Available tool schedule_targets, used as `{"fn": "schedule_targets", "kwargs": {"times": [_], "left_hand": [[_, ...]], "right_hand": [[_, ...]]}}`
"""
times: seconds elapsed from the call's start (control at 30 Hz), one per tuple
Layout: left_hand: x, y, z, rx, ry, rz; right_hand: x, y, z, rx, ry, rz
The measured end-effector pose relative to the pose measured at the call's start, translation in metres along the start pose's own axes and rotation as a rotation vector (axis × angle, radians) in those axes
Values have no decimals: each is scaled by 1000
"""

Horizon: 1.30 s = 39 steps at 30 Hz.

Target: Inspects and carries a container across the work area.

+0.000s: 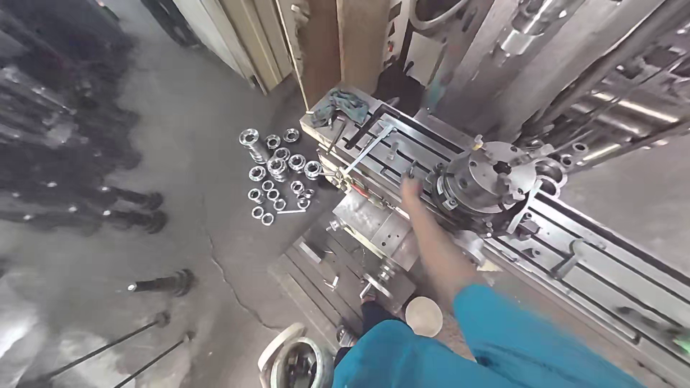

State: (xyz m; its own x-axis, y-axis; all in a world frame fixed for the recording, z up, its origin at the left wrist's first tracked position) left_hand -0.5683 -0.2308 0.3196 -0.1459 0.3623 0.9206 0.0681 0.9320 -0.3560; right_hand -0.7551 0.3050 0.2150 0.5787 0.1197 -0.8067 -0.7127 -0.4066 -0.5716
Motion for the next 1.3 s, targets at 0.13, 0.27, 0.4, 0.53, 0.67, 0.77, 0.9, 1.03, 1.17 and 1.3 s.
{"fn": "schedule_targets", "kwargs": {"times": [0.13,0.27,0.4,0.53,0.67,0.77,0.9,1.03,1.17,1.3], "left_hand": [[17,21,22,1,-51,6],[26,34,49,-179,34,12],[49,41,82,-518,110,-10],[44,35,112,-741,206,-12],[30,22,145,-906,252,-50],[22,1,175,-939,283,-36],[10,-32,217,-897,300,-97],[1,-61,253,-919,257,-97],[-4,-84,272,-987,274,-80],[-8,-99,277,-971,382,-45]], "right_hand": [[-5,-18,-52,-47,-109,111],[-23,-25,-165,-699,-123,341],[-50,-18,-249,-1555,-217,370],[-71,-17,-266,-1865,-439,196],[-91,-16,-280,-1825,-289,173],[-108,-4,-303,-1633,-223,278],[-155,9,-339,-1256,-567,-160],[-184,37,-397,-1090,-698,-594],[-190,61,-425,-1056,-636,-569],[-199,72,-445,-1008,-610,-618]]}}
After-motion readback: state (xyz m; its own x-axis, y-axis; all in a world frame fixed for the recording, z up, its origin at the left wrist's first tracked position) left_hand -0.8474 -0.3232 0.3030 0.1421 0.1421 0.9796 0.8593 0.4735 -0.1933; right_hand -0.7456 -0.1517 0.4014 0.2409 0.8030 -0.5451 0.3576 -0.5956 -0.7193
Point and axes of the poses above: each hand's wrist, its own z-axis towards the middle knuckle, its own y-axis out of the palm, x = y × z, the point moved 2 cm from there along z, towards the middle knuckle, and after that the axes turned 13 degrees about -y, right-handed, at the moved point
